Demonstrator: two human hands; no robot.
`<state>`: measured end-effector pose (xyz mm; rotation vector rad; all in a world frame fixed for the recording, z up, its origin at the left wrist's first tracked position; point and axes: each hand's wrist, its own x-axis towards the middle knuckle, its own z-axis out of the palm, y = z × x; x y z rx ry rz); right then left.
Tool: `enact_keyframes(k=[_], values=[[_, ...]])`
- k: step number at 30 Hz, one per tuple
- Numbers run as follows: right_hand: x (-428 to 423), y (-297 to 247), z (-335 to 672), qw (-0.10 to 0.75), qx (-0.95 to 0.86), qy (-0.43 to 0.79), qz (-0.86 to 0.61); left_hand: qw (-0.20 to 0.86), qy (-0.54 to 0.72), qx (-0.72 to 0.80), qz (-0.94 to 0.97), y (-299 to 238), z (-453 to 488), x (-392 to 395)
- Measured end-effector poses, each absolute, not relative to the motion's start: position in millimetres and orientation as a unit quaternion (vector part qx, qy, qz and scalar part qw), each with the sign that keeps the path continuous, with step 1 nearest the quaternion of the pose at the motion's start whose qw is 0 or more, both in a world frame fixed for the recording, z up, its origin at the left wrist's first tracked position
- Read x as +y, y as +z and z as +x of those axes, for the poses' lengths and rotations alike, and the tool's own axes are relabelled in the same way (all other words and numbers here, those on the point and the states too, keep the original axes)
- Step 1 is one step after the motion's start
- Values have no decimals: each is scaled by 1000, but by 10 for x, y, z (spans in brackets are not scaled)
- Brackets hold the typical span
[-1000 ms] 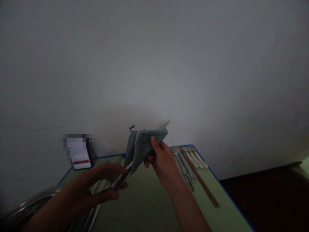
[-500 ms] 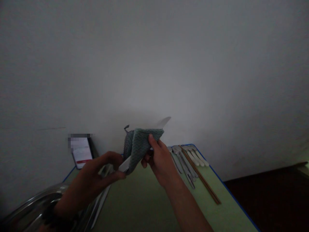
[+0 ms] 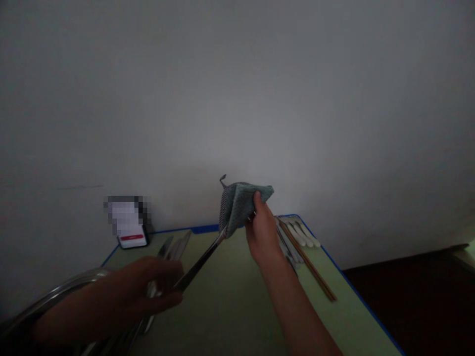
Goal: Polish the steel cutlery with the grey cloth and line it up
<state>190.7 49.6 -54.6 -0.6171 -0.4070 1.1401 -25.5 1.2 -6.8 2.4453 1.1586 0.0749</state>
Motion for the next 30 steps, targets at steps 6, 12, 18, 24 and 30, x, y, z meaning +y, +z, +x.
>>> enact_keyframes(k=[6, 12, 18, 24, 30], values=[[565, -550, 1914, 792, -110, 543, -257, 224, -14, 443, 868, -134, -278, 52], [552, -662, 1634, 767, -131, 574, -255, 210, 48, 430, 877, -109, -221, 89], [429, -803, 1267, 706, -179, 628, -275, 173, 87, 421, 886, -62, -86, 54], [343, -725, 1237, 691, -188, 637, -285, 162, 54, 433, 885, -144, -137, 82], [437, -523, 1566, 745, -88, 614, -246, 214, 17, 449, 867, -185, -307, 93]])
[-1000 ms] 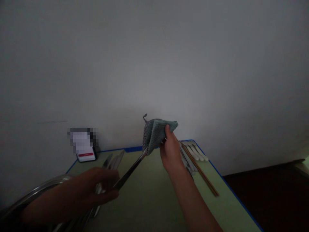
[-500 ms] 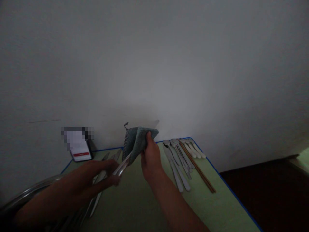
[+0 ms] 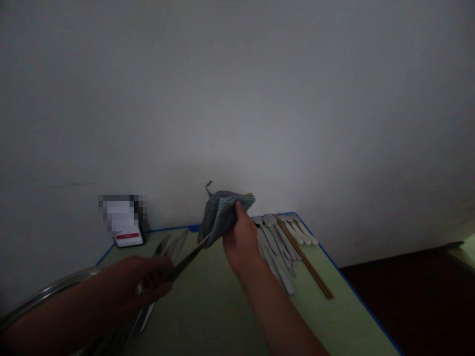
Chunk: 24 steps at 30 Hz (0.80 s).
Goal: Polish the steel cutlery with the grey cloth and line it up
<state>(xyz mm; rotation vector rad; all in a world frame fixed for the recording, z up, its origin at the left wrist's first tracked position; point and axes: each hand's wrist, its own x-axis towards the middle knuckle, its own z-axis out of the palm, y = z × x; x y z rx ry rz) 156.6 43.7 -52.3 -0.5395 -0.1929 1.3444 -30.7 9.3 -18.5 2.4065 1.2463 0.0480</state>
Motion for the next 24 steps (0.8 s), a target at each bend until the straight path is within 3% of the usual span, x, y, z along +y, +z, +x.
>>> enact_keyframes(k=[7, 15, 24], values=[[374, -355, 1795, 796, -51, 574, -188, 196, 33, 473, 858, -142, -331, 113], [299, -363, 1758, 794, -73, 585, -151, 228, 24, 473, 851, -129, -312, 2], [320, -438, 1578, 784, -90, 575, -218, 192, 11, 473, 860, -118, -288, -31]])
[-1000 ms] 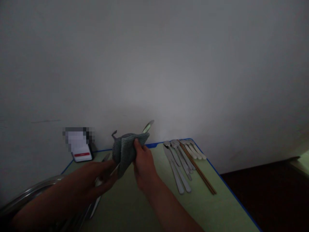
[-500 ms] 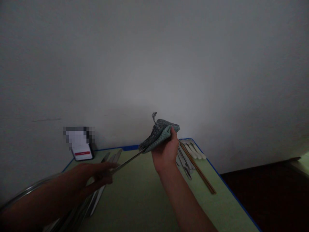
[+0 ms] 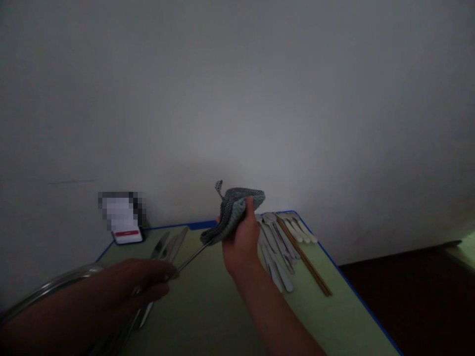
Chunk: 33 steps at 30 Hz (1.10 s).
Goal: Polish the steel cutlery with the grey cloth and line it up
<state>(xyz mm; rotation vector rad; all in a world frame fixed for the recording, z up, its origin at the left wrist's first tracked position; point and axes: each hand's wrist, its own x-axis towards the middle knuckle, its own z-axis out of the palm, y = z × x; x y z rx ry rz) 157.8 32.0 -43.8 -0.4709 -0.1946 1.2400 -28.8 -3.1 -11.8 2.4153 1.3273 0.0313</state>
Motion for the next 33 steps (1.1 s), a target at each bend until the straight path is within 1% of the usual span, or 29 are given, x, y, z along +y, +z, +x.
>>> enact_keyframes(k=[7, 21, 25, 29, 33], values=[[313, -438, 1475, 762, -49, 586, -271, 188, 13, 471, 862, -166, -256, -23], [316, -500, 1360, 751, -55, 594, -283, 217, -11, 467, 857, -50, -154, -62], [342, -530, 1351, 743, -55, 607, -277, 234, -1, 464, 854, -44, -129, -41], [418, -531, 1472, 760, -80, 602, -232, 248, 51, 461, 850, -55, -200, 37], [479, -483, 1716, 795, -94, 563, -206, 266, 52, 431, 861, -86, -317, 120]])
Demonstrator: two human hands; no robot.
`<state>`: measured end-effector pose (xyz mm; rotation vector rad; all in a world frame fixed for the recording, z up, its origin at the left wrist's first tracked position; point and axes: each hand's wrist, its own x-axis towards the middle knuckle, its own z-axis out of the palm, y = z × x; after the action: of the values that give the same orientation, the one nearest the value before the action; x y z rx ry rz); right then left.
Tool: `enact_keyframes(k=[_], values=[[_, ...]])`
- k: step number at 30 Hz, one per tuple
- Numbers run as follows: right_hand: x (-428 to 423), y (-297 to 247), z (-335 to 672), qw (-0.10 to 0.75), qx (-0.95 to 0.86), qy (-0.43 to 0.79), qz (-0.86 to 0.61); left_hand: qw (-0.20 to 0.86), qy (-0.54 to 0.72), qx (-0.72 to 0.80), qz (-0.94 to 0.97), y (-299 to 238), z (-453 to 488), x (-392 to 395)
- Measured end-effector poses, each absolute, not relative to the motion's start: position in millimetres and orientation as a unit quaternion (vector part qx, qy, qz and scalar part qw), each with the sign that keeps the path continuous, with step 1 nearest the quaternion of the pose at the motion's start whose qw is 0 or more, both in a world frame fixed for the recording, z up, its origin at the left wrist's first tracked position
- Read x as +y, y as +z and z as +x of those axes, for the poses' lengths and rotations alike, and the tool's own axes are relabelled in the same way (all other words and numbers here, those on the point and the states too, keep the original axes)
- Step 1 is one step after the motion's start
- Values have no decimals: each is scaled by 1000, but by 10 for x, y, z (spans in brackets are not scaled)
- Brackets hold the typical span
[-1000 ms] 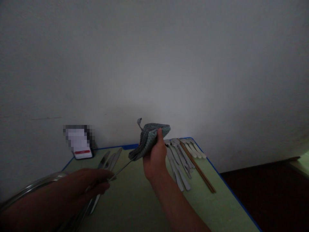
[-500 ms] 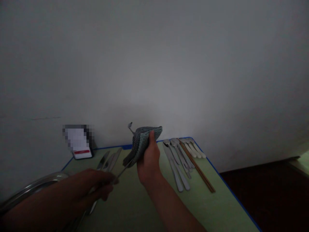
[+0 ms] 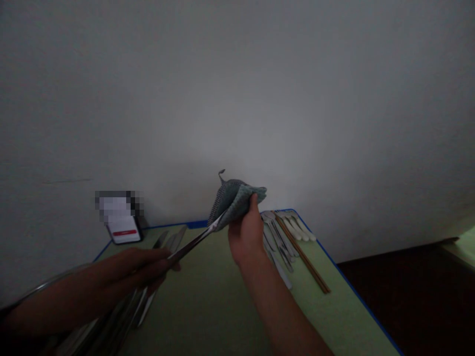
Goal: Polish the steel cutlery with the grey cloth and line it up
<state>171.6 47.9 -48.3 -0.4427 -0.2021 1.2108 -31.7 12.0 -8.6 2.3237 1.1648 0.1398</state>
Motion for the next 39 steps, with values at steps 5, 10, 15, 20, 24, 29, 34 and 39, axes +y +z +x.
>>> enact_keyframes(k=[5, 10, 15, 20, 24, 29, 34, 39], values=[[452, -482, 1737, 810, -93, 539, -214, 273, 119, 395, 869, -155, -223, 178], [395, -626, 1380, 773, -118, 580, -230, 236, 174, 442, 848, -195, 47, 194], [412, -658, 1372, 759, -136, 590, -237, 211, 192, 436, 854, -208, 116, 180], [447, -499, 1720, 799, -104, 541, -241, 194, 144, 411, 879, -174, 68, 149], [446, -426, 1870, 811, -109, 528, -225, 219, 136, 387, 885, -185, 60, 154], [433, -410, 1843, 803, -95, 541, -230, 309, 157, 365, 864, -186, 8, 169], [432, -412, 1862, 797, -121, 546, -229, 360, 167, 288, 871, -113, -113, 145], [435, -433, 1839, 780, -130, 567, -233, 385, 135, 235, 882, -61, -134, 127]])
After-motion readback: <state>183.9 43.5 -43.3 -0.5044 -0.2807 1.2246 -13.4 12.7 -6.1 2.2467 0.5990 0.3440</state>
